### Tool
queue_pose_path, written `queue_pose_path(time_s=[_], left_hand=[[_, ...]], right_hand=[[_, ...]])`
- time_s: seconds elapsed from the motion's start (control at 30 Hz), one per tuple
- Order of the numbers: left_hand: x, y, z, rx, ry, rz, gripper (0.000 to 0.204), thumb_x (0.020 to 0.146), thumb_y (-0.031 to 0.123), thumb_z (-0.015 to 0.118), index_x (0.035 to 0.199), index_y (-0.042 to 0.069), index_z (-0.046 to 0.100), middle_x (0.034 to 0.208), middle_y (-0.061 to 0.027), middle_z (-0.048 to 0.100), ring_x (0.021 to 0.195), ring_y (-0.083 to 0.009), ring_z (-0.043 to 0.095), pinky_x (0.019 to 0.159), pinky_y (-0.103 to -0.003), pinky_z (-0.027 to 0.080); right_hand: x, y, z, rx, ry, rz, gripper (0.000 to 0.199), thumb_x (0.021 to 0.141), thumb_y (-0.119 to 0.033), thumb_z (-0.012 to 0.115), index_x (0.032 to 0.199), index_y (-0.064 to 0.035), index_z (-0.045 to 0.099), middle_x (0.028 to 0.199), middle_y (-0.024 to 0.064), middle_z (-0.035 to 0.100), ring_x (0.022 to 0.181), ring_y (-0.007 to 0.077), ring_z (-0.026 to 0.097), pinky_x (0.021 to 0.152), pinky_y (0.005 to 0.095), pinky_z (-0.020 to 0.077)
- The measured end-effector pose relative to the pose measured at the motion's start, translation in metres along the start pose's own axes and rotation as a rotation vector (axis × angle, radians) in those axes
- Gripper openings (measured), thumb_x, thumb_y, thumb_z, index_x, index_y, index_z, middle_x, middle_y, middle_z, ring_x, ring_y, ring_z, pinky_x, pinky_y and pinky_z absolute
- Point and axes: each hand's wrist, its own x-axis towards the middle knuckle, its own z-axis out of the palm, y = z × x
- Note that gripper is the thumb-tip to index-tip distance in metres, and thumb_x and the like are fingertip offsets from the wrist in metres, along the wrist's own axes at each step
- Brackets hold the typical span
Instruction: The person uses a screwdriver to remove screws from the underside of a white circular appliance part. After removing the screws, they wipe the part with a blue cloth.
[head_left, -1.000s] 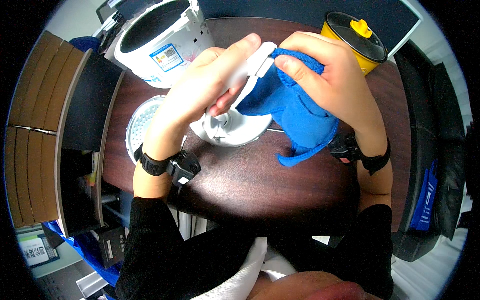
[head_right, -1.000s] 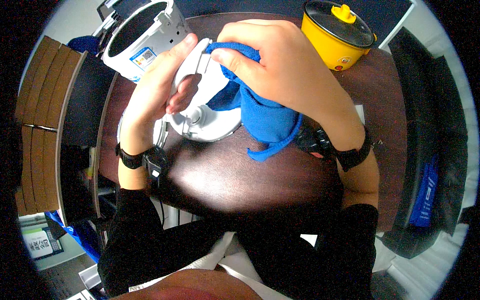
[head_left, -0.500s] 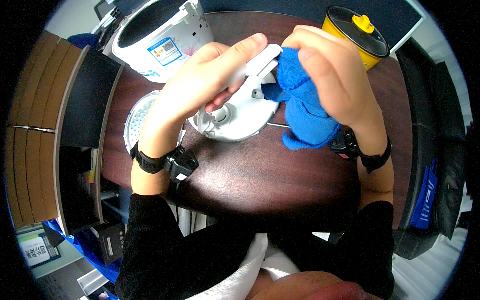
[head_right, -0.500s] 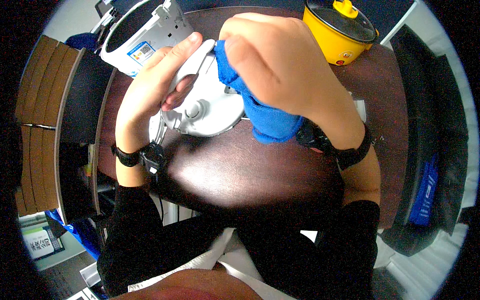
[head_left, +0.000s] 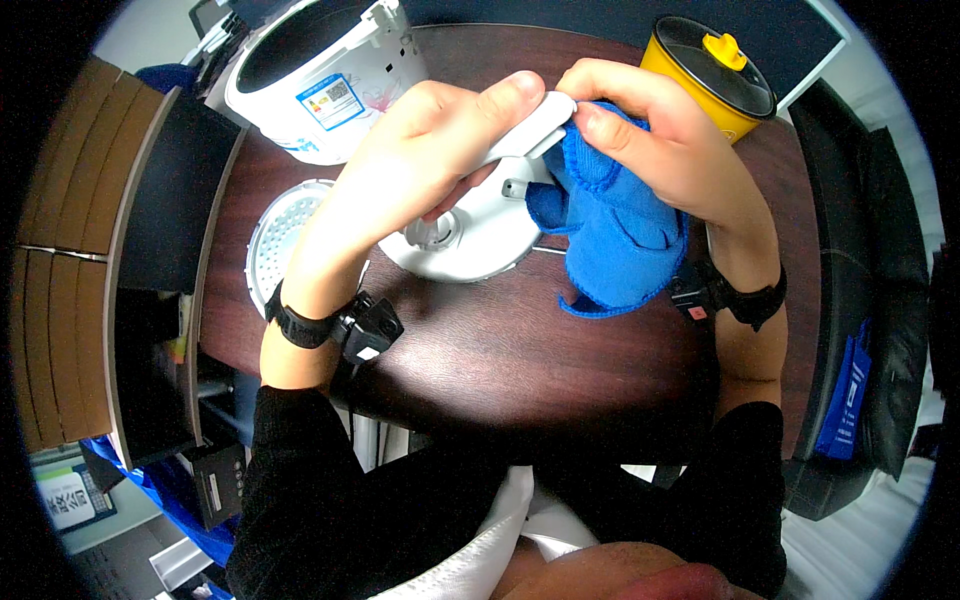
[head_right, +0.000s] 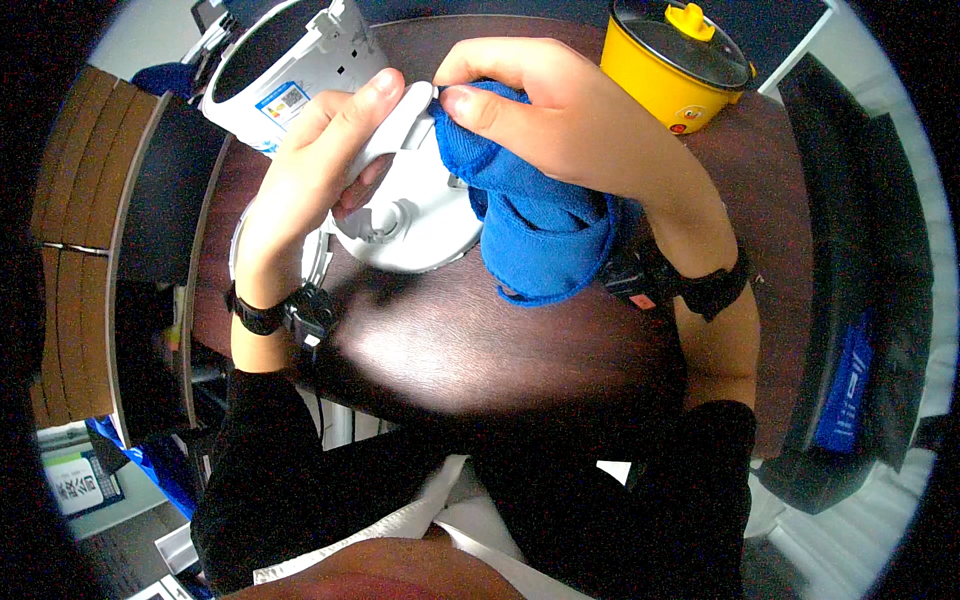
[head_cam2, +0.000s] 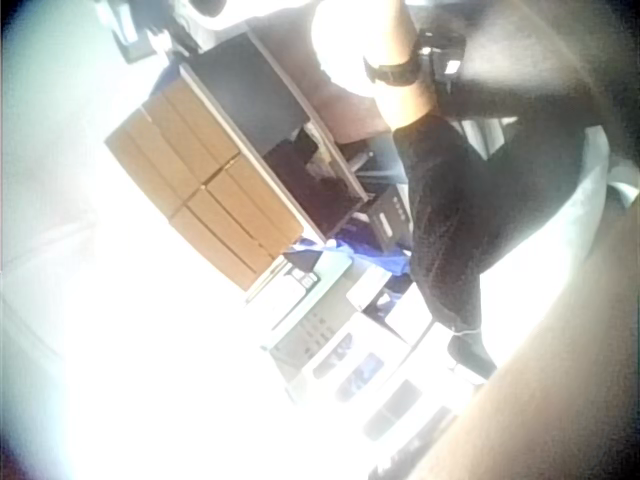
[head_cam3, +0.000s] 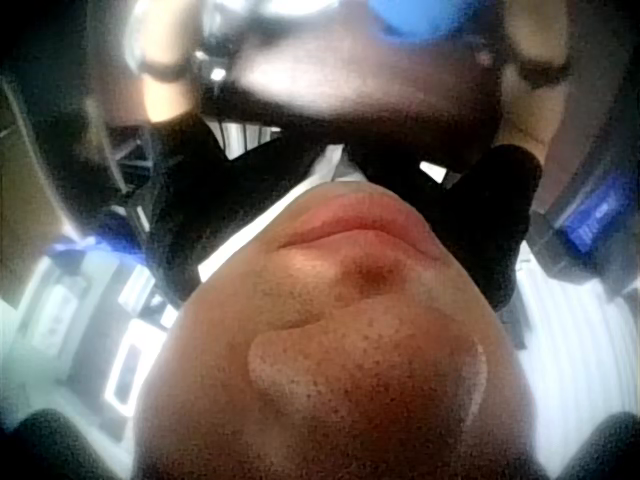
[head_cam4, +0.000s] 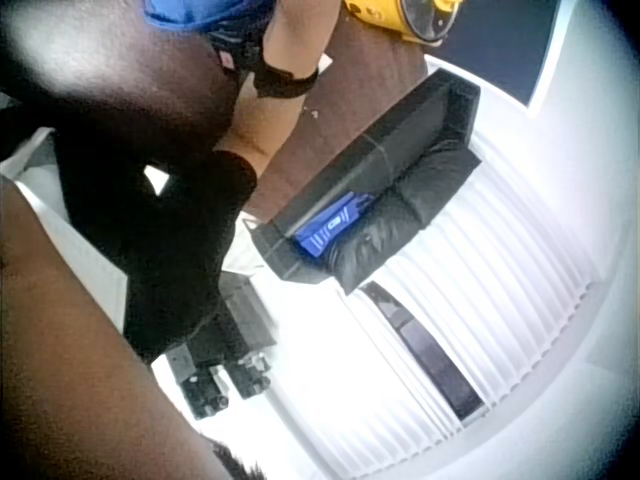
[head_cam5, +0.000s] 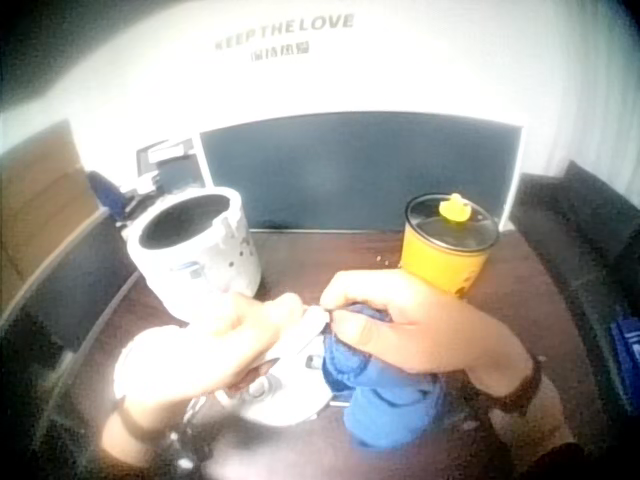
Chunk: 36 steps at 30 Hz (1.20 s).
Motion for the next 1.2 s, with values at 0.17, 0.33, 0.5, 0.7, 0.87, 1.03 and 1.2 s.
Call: queue_pose_path(time_s=[0.17, 0.33, 0.5, 0.7, 0.87, 1.03, 1.2], left_hand=[[0.0, -0.001, 0.004, 0.091, 0.107, 0.142, 0.056, 0.086, 0.049, 0.047, 0.054, 0.004, 0.055, 0.045, 0.0034, 0.041, 0.042, -0.003, 0.037, 0.038, -0.02, 0.026], [0.001, -0.004, 0.005, 0.065, 0.156, 0.176, 0.055, 0.086, 0.049, 0.047, 0.054, 0.005, 0.055, 0.045, 0.0035, 0.041, 0.041, -0.0031, 0.037, 0.038, -0.02, 0.026], [0.002, -0.004, 0.003, -0.075, 0.051, 0.059, 0.056, 0.086, 0.05, 0.045, 0.054, 0.006, 0.055, 0.043, 0.0041, 0.041, 0.037, -0.0032, 0.037, 0.034, -0.02, 0.024], [0.005, -0.006, 0.01, -0.142, 0.092, 0.023, 0.057, 0.086, 0.053, 0.044, 0.055, 0.006, 0.056, 0.041, 0.0043, 0.04, 0.035, -0.0031, 0.037, 0.033, -0.019, 0.024], [0.007, -0.012, 0.01, -0.088, 0.075, 0.027, 0.06, 0.084, 0.057, 0.043, 0.055, 0.006, 0.054, 0.041, 0.0043, 0.039, 0.034, -0.0032, 0.036, 0.033, -0.018, 0.026], [0.014, -0.014, 0.005, -0.11, 0.071, -0.062, 0.059, 0.083, 0.057, 0.044, 0.052, 0.008, 0.05, 0.04, 0.0038, 0.039, 0.032, -0.0045, 0.037, 0.032, -0.018, 0.028], [0.014, -0.015, 0.001, -0.089, 0.089, -0.038, 0.056, 0.082, 0.057, 0.044, 0.057, 0.008, 0.05, 0.039, 0.0033, 0.038, 0.032, -0.0056, 0.036, 0.033, -0.019, 0.028]], right_hand=[[0.001, 0.001, -0.001, 0.224, -0.01, 0.043, 0.017, 0.087, -0.021, 0.052, 0.089, -0.0049, 0.049, 0.077, -0.0036, 0.046, 0.072, 0.0026, 0.042, 0.065, 0.0175, 0.0364], [0.001, -0.002, 0.007, 0.349, 0.091, 0.081, 0.017, 0.086, -0.02, 0.056, 0.089, -0.005, 0.05, 0.076, -0.0038, 0.047, 0.069, 0.0015, 0.043, 0.061, 0.0159, 0.035], [-0.001, 0.004, 0.005, 0.212, 0.151, 0.03, 0.015, 0.086, -0.018, 0.056, 0.09, -0.0042, 0.051, 0.078, -0.0023, 0.051, 0.071, 0.0024, 0.046, 0.063, 0.0151, 0.0379], [0.003, 0.003, 0.014, 0.327, 0.247, 0.072, 0.022, 0.088, -0.023, 0.053, 0.092, -0.0011, 0.053, 0.083, 0.0024, 0.057, 0.076, 0.0076, 0.054, 0.068, 0.0201, 0.0438], [0.003, 0.003, 0.014, 0.411, 0.29, 0.191, 0.028, 0.09, -0.028, 0.047, 0.101, -0.0023, 0.05, 0.091, 0.0065, 0.057, 0.083, 0.0117, 0.058, 0.073, 0.0226, 0.0462], [-0.009, 0.002, -0.005, -0.188, -0.169, 0.265, 0.029, 0.086, -0.027, 0.055, 0.101, -0.0026, 0.051, 0.09, 0.0043, 0.055, 0.084, 0.0115, 0.054, 0.076, 0.0237, 0.0436], [-0.036, -0.013, 0.002, -0.557, -0.407, 0.206, 0.056, 0.063, -0.027, 0.07, 0.109, -0.0026, 0.048, 0.102, 0.0135, 0.051, 0.101, 0.0274, 0.049, 0.087, 0.034, 0.037]])
